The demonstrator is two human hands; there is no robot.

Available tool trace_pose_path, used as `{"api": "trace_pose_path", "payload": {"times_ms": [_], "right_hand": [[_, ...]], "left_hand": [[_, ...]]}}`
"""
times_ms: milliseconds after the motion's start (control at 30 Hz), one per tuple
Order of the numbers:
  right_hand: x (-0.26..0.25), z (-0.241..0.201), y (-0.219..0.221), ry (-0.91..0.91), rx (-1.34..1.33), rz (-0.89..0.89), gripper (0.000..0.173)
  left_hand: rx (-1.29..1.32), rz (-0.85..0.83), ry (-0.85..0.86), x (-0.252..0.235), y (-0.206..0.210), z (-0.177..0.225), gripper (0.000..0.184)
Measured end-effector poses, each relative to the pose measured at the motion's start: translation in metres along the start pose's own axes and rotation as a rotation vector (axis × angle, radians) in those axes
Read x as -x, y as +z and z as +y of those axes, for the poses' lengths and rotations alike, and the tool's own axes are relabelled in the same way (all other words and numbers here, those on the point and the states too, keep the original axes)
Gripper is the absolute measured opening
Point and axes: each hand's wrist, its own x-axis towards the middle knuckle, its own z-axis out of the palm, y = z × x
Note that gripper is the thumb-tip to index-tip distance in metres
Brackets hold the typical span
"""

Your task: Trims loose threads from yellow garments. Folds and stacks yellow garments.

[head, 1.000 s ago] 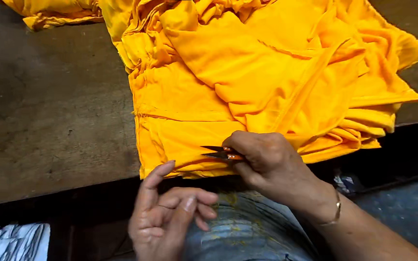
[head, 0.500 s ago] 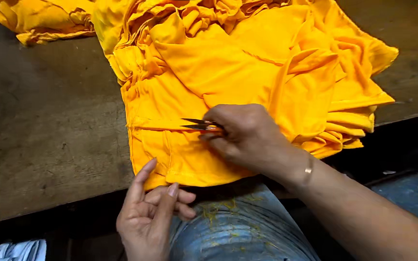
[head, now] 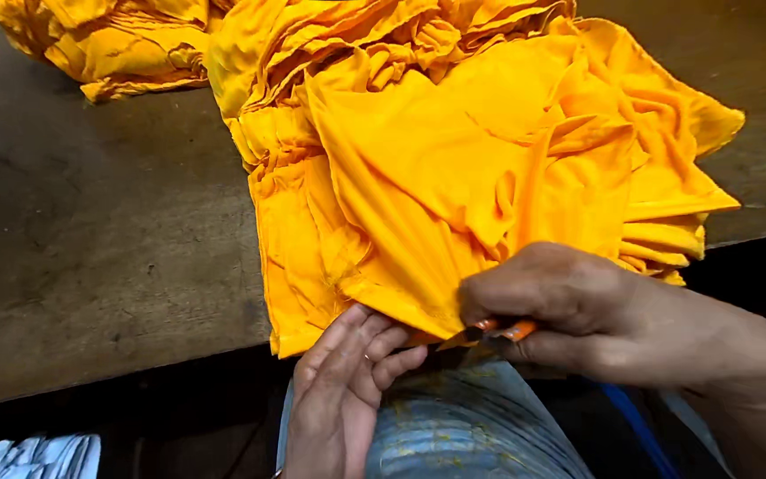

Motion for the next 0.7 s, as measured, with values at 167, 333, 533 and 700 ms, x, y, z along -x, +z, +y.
{"api": "trace_pose_path", "payload": {"times_ms": [167, 333, 533, 700], "right_hand": [[0.03, 0.017, 0.017, 0.087, -0.019, 0.016, 0.01], [0.02, 0.014, 0.023, 0.015, -0.141, 0.036, 0.009], [0.052, 0.02, -0.001, 0.019, 0.105, -0.005, 0.014], [0.064, 0.026, 0.022, 0.09, 0.389, 0.018, 0.009]], "left_hand": [[-0.093, 0.241, 0.038, -0.007, 0.006, -0.008, 0.025], [-0.284, 0.339, 0.117, -0.025, 0.014, -0.001, 0.011], [-0.466, 0.225, 0.325, -0.004, 0.005, 0.007, 0.01], [-0.475, 0.15, 0.157, -0.007, -0.002, -0.003, 0.058]]}}
